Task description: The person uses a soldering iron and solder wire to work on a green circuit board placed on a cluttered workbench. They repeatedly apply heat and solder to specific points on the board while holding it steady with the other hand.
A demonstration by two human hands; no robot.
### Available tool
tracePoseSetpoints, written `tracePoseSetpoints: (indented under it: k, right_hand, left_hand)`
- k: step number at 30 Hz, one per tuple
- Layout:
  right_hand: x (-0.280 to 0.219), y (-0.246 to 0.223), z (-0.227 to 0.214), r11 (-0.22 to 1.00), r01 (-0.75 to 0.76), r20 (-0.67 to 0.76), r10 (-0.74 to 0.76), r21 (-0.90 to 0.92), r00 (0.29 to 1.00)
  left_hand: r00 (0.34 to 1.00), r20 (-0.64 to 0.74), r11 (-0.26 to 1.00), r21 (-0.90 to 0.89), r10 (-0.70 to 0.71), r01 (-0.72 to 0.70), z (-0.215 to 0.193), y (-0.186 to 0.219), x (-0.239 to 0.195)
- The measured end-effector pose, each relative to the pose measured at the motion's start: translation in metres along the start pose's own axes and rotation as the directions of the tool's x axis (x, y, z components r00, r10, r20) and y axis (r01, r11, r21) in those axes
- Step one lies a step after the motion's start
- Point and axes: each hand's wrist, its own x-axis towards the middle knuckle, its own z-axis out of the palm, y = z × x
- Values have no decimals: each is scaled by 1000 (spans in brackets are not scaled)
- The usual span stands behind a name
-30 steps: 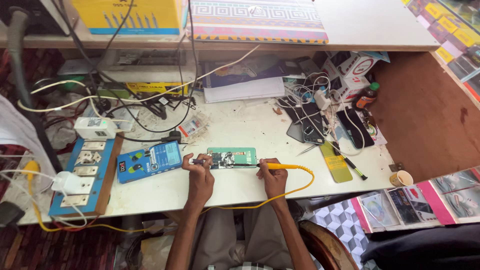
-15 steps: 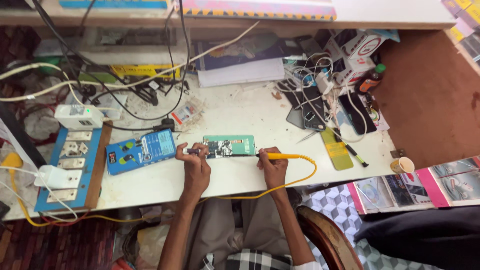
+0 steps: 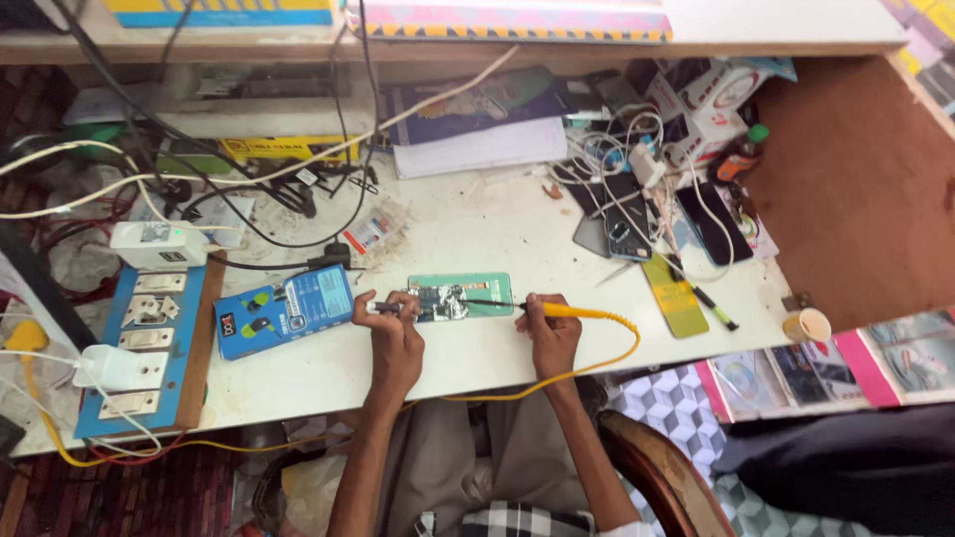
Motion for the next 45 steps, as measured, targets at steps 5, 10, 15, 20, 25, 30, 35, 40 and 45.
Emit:
tracePoseSetpoints:
  k: [5, 10, 15, 20, 25, 30, 35, 40, 45]
  right_hand:
    - [-1, 1, -2, 998, 3, 0, -3, 66, 1000]
    - [-1, -1, -1, 999, -4, -30, 5, 51, 1000]
    - [-4, -1, -2, 998, 18, -22, -17, 59, 1000]
    - [0, 7, -6, 998, -5, -14, 6, 69, 1000]
    - [0, -2, -4, 999, 36, -21, -37, -39, 999]
    - [-2, 1, -4, 999, 17, -13, -16, 39, 1000]
    - [0, 4, -3, 996, 29, 9, -30, 88, 1000]
    - [4, 2, -1, 996, 38, 24, -40, 84, 999]
    - [-3, 6, -5, 996, -1, -54, 6, 90, 999]
  left_hand:
    - [1000, -3, 999, -35, -15, 15, 1, -1, -7]
    - [1000, 3, 997, -68, -29, 30, 2, 2, -3]
    - [1000, -13, 999, -43, -15, 15, 2, 3, -1]
    - [998, -14, 996, -62, -63, 62, 4, -6, -6]
    - [999, -11, 991, -127, -35, 33, 3, -1, -1]
    - [998, -1, 998, -25, -57, 57, 3, 1, -2]
    - [997, -15, 997, -33, -75, 74, 4, 2, -4]
    - [1000, -9, 1000, 26, 13, -13, 3, 3, -2]
    - [1000, 1, 1000, 26, 12, -12, 3, 6, -6]
